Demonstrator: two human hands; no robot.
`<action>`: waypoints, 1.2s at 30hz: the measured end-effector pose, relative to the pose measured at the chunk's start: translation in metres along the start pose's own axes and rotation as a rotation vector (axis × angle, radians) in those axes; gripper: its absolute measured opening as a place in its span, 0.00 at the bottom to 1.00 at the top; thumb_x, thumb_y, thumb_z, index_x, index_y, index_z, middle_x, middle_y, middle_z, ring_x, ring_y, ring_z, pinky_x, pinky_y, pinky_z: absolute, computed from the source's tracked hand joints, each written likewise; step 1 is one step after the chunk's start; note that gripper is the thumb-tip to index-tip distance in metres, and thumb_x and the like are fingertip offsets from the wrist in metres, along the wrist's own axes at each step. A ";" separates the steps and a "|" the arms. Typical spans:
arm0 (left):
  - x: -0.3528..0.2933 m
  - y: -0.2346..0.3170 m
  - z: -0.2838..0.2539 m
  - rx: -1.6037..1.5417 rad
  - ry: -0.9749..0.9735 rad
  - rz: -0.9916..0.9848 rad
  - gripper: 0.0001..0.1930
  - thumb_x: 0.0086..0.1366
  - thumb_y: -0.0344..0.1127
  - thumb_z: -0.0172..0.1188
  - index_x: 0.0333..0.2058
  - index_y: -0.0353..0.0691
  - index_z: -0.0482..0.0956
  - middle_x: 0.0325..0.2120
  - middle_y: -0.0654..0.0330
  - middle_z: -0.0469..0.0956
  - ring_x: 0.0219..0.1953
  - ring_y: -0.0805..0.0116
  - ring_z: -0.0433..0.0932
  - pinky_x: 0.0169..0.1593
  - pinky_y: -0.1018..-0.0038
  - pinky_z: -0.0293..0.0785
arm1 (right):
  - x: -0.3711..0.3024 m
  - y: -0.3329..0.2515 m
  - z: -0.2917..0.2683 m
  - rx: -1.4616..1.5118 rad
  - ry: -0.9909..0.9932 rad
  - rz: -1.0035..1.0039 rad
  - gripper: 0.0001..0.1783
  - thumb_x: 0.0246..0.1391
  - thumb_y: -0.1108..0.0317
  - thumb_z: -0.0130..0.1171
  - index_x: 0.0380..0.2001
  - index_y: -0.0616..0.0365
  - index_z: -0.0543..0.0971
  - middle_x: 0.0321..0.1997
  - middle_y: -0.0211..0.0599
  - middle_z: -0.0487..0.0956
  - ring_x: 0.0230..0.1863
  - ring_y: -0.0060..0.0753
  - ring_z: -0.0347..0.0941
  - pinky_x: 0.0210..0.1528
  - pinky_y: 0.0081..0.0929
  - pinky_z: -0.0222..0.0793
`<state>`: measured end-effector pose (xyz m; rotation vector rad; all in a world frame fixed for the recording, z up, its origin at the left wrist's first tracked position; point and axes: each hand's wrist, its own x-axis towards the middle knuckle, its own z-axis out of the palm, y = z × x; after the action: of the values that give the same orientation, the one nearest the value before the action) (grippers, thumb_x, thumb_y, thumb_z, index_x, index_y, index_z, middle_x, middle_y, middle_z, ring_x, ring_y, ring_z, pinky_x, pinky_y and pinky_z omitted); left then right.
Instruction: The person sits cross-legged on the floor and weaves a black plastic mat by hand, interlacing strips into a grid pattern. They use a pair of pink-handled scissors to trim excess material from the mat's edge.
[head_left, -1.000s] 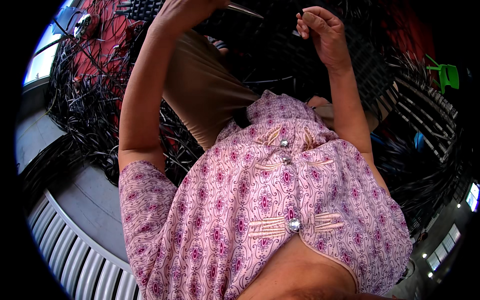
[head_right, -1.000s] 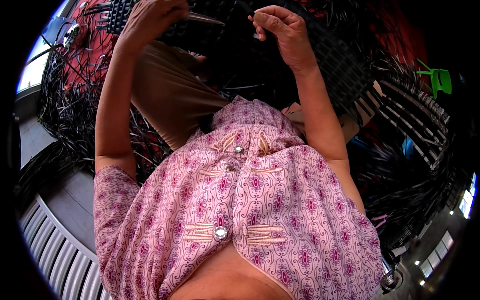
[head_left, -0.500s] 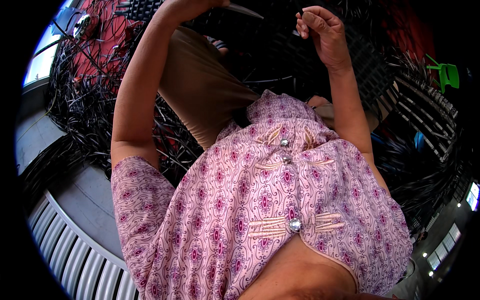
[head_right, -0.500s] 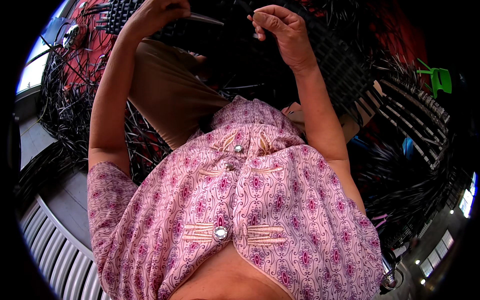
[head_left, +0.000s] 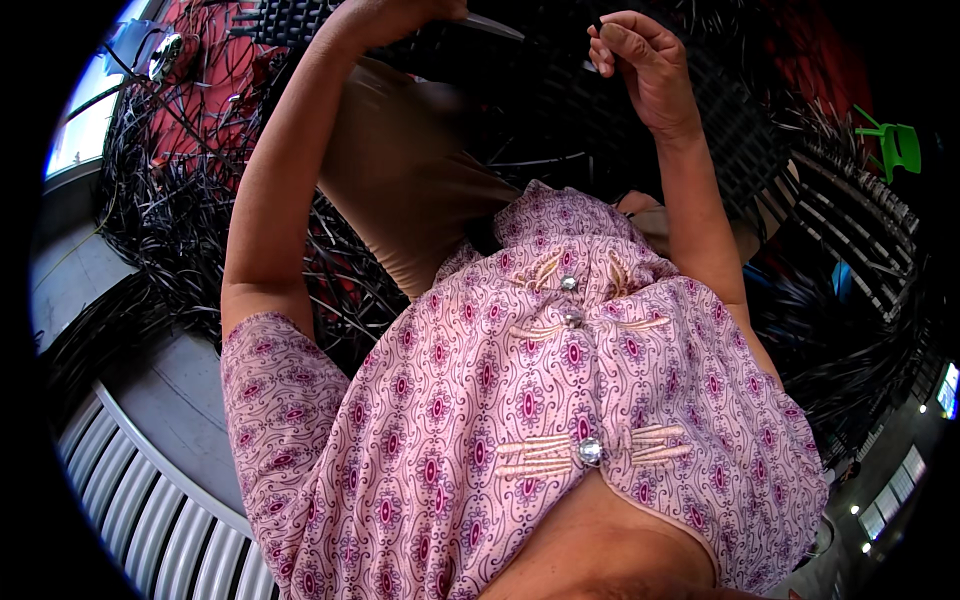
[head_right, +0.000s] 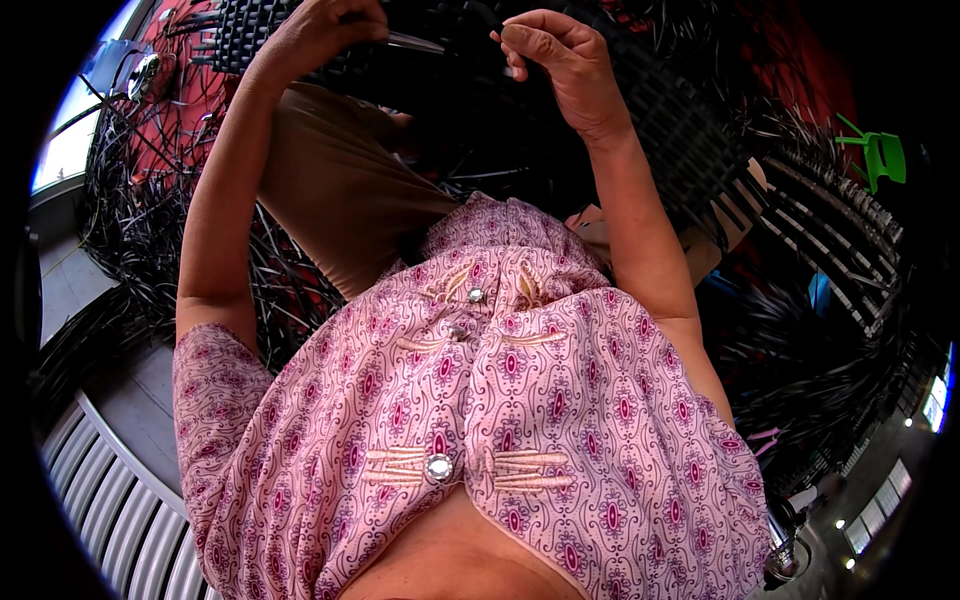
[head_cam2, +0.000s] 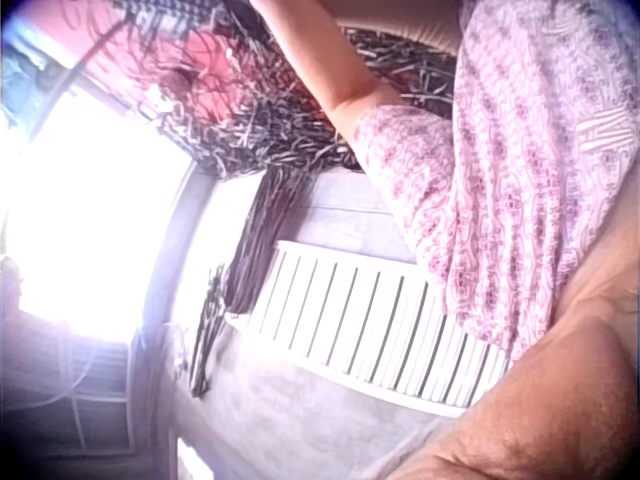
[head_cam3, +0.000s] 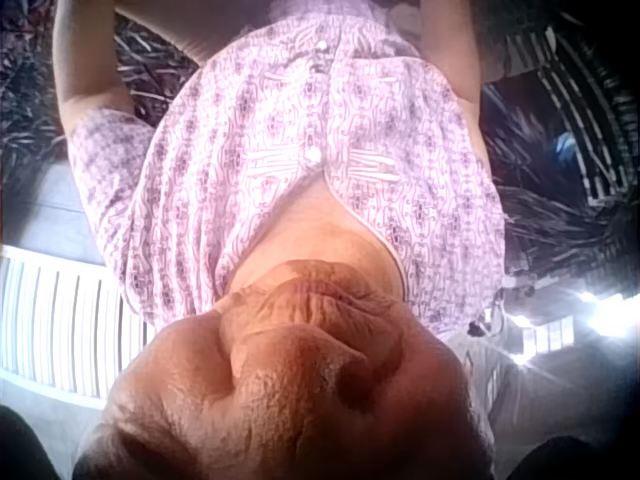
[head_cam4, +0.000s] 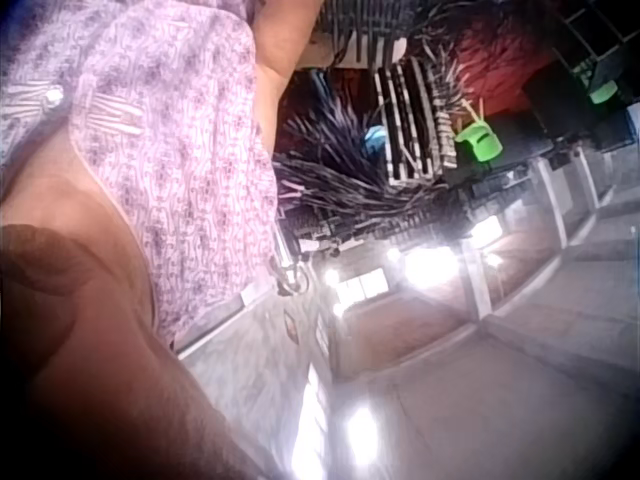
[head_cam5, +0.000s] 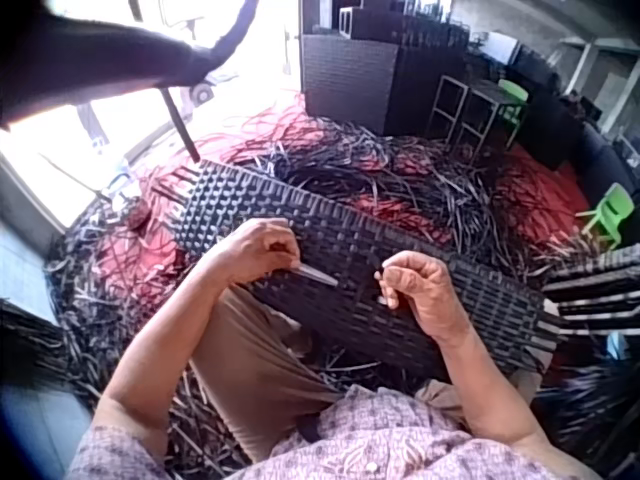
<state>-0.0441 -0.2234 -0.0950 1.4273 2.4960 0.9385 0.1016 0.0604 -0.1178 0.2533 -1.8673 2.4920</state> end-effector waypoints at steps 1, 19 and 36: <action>0.001 0.000 0.002 0.024 0.007 0.009 0.08 0.60 0.38 0.66 0.31 0.39 0.84 0.29 0.57 0.78 0.35 0.58 0.80 0.40 0.64 0.76 | 0.000 0.000 0.000 -0.005 -0.003 -0.001 0.09 0.65 0.66 0.63 0.39 0.61 0.82 0.28 0.28 0.79 0.26 0.18 0.73 0.33 0.18 0.72; -0.001 0.025 0.002 0.040 -0.003 -0.049 0.09 0.60 0.39 0.63 0.31 0.39 0.83 0.30 0.55 0.79 0.38 0.54 0.80 0.43 0.62 0.76 | -0.043 0.011 0.056 -1.512 -0.048 -0.531 0.09 0.52 0.68 0.67 0.28 0.59 0.76 0.56 0.50 0.79 0.37 0.40 0.79 0.43 0.35 0.74; -0.011 0.018 0.009 -0.026 -0.010 -0.194 0.09 0.63 0.36 0.66 0.33 0.35 0.83 0.27 0.62 0.77 0.30 0.72 0.74 0.37 0.73 0.70 | -0.049 0.028 0.063 -1.709 -0.038 -0.621 0.05 0.44 0.76 0.59 0.20 0.60 0.73 0.54 0.63 0.79 0.27 0.32 0.74 0.36 0.29 0.71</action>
<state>-0.0214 -0.2218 -0.0941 1.1540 2.5476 0.9198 0.1545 -0.0037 -0.1340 0.5859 -2.5241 0.1157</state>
